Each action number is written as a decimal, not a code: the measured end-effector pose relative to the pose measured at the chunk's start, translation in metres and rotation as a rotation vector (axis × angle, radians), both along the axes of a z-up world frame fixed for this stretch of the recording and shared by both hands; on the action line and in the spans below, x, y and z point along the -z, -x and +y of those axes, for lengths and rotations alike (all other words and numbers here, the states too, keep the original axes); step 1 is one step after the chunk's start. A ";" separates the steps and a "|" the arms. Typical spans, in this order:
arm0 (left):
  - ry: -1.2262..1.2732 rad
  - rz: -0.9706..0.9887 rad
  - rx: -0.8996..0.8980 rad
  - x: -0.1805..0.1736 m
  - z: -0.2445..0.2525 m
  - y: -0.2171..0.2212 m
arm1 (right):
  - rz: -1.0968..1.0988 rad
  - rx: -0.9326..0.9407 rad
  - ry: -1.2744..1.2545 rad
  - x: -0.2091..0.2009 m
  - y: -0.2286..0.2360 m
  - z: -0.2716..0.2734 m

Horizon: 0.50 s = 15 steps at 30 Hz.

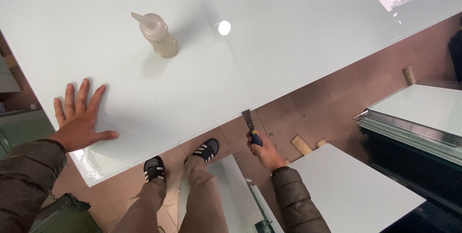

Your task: Using a hand tool to scrape and finish the sharp edges of a large glass panel on a work table.

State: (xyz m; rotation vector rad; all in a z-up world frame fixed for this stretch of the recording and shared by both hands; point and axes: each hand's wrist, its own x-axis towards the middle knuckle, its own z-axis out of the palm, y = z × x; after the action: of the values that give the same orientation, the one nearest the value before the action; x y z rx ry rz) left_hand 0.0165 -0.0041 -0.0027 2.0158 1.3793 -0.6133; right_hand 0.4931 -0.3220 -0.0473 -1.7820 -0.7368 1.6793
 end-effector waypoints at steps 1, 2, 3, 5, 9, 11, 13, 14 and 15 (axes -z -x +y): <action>0.000 0.001 0.000 0.002 0.000 0.001 | 0.001 0.000 0.000 0.008 -0.002 -0.004; -0.008 -0.002 0.001 0.005 0.000 0.003 | 0.007 -0.018 -0.052 0.015 -0.004 -0.008; -0.015 -0.004 0.003 0.007 0.001 0.004 | 0.013 -0.036 -0.103 0.022 -0.006 -0.012; -0.006 0.017 0.001 0.004 0.002 0.000 | 0.005 -0.022 -0.052 0.000 -0.002 0.000; 0.008 0.058 0.002 0.005 0.002 0.000 | 0.020 0.004 -0.044 -0.017 0.002 0.009; -0.002 0.063 0.012 0.008 0.003 0.001 | 0.020 0.009 -0.037 -0.023 0.002 0.011; -0.010 0.067 0.017 0.012 0.003 0.004 | 0.020 0.007 -0.028 -0.019 0.002 0.007; -0.015 0.061 0.020 0.015 0.003 0.005 | 0.028 -0.004 -0.038 -0.012 0.000 0.002; -0.020 0.055 0.024 0.018 0.003 0.006 | 0.037 -0.016 -0.047 -0.005 -0.002 -0.003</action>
State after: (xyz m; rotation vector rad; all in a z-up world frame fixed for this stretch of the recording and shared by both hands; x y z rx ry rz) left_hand 0.0106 -0.0011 -0.0207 2.0477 1.3998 -0.6731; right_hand 0.4947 -0.3251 -0.0425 -1.7132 -0.7695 1.6868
